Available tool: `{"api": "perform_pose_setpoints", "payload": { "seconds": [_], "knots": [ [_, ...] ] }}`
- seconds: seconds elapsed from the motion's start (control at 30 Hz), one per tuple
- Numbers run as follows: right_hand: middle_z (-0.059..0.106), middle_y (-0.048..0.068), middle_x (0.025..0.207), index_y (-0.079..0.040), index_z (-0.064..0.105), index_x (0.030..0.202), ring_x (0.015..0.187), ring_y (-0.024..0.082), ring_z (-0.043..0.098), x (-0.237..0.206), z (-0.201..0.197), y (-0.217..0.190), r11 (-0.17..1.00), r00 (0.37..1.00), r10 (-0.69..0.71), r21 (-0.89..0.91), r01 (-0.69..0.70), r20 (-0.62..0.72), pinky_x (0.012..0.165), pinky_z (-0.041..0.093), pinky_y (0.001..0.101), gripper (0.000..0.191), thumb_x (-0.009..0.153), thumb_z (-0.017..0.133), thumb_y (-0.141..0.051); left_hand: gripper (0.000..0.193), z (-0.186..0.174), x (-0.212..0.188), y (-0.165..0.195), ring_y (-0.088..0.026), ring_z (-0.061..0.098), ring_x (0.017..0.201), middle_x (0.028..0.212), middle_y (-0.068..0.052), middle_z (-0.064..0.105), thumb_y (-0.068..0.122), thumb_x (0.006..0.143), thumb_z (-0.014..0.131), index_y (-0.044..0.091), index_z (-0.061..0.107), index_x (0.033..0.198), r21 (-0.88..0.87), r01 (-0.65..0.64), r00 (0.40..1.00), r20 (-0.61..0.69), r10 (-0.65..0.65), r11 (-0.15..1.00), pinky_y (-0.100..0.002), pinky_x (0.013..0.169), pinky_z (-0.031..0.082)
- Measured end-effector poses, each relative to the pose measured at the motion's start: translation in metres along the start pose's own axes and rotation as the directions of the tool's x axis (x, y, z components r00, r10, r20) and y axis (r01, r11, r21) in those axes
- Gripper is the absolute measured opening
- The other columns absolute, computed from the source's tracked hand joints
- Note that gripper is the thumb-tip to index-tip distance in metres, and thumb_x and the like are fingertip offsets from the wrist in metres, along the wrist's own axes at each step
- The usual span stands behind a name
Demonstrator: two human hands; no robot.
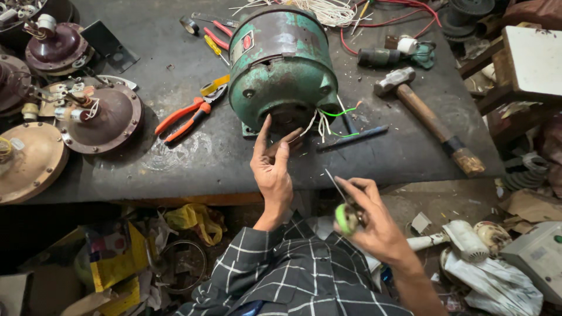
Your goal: The person uses pliers and a hammer to loosen and remove a bolt from the side of a green electric motor. They then use scissors to trim the insulation from several wires protruding from the motor's terminal box and separate the strands by hand.
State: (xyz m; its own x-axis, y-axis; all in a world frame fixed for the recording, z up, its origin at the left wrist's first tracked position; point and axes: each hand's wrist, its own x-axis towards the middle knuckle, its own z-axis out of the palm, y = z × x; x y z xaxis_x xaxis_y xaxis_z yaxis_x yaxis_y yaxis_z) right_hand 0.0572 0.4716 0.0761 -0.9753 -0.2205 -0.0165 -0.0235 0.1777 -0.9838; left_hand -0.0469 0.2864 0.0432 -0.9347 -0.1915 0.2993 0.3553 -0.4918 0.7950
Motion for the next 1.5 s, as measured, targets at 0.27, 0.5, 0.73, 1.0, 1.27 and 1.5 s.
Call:
{"api": "perform_pose_setpoints", "payload": {
  "seconds": [0.27,0.5,0.73,1.0,1.27,1.5],
  "knots": [
    [0.063,0.011,0.108,-0.008,0.068,0.126,0.087,0.022,0.066,0.035,0.030,-0.022,0.784,0.845,-0.485,-0.541,0.305,-0.227,0.075,0.053,0.0310,0.038,0.090,0.068,0.004,0.062,-0.004,-0.008,0.001,-0.028,0.073,0.106,0.118,-0.026,0.072,0.006,0.105,0.056,0.006,0.028,0.161,-0.139,0.114,0.991,-0.056,-0.122,0.984,-0.042,0.098,0.058],
    [0.063,0.012,0.110,-0.010,0.068,0.130,0.086,0.027,0.071,0.054,0.044,-0.016,0.676,0.802,-0.567,-0.664,0.321,-0.189,0.072,0.057,0.0377,0.047,0.086,0.068,0.007,0.068,-0.003,-0.013,-0.002,-0.028,0.072,0.107,0.117,-0.029,0.071,0.001,0.101,0.059,0.006,0.027,0.161,-0.262,0.147,0.981,-0.087,-0.175,0.954,-0.040,0.099,0.057],
    [0.063,0.011,0.109,-0.010,0.066,0.131,0.083,0.028,0.070,0.050,0.053,-0.010,0.645,0.784,-0.586,-0.704,0.298,-0.206,0.070,0.056,0.0386,0.052,0.082,0.067,0.008,0.076,-0.001,-0.013,-0.003,-0.032,0.071,0.109,0.117,-0.031,0.070,-0.005,0.096,0.060,0.005,0.021,0.160,-0.414,0.293,0.924,-0.109,-0.367,0.861,-0.042,0.100,0.056],
    [0.064,0.011,0.110,-0.009,0.066,0.131,0.087,0.030,0.070,0.042,0.047,-0.017,0.588,0.765,-0.629,-0.728,0.352,-0.138,0.072,0.058,0.0384,0.052,0.081,0.070,0.004,0.080,0.000,-0.013,0.002,-0.034,0.069,0.113,0.123,-0.030,0.067,-0.001,0.092,0.059,0.010,0.017,0.159,-0.517,0.416,0.861,-0.042,-0.507,0.748,-0.044,0.102,0.054],
    [0.064,0.011,0.110,-0.008,0.066,0.134,0.085,0.028,0.071,0.047,0.044,-0.017,0.548,0.752,-0.641,-0.777,0.311,-0.151,0.071,0.058,0.0379,0.052,0.083,0.070,0.005,0.081,-0.001,-0.017,-0.001,-0.034,0.068,0.114,0.124,-0.031,0.066,-0.003,0.092,0.060,0.009,0.016,0.159,-0.538,0.393,0.874,-0.032,-0.484,0.745,-0.045,0.103,0.052],
    [0.064,0.009,0.108,-0.010,0.067,0.131,0.089,0.029,0.070,0.044,0.050,-0.016,0.537,0.756,-0.644,-0.775,0.334,-0.120,0.074,0.057,0.0400,0.054,0.078,0.070,0.005,0.078,-0.004,-0.017,-0.002,-0.032,0.067,0.115,0.126,-0.030,0.066,-0.001,0.094,0.060,0.007,0.020,0.160,-0.546,0.408,0.865,-0.025,-0.501,0.732,-0.042,0.103,0.051]
  ]
}}
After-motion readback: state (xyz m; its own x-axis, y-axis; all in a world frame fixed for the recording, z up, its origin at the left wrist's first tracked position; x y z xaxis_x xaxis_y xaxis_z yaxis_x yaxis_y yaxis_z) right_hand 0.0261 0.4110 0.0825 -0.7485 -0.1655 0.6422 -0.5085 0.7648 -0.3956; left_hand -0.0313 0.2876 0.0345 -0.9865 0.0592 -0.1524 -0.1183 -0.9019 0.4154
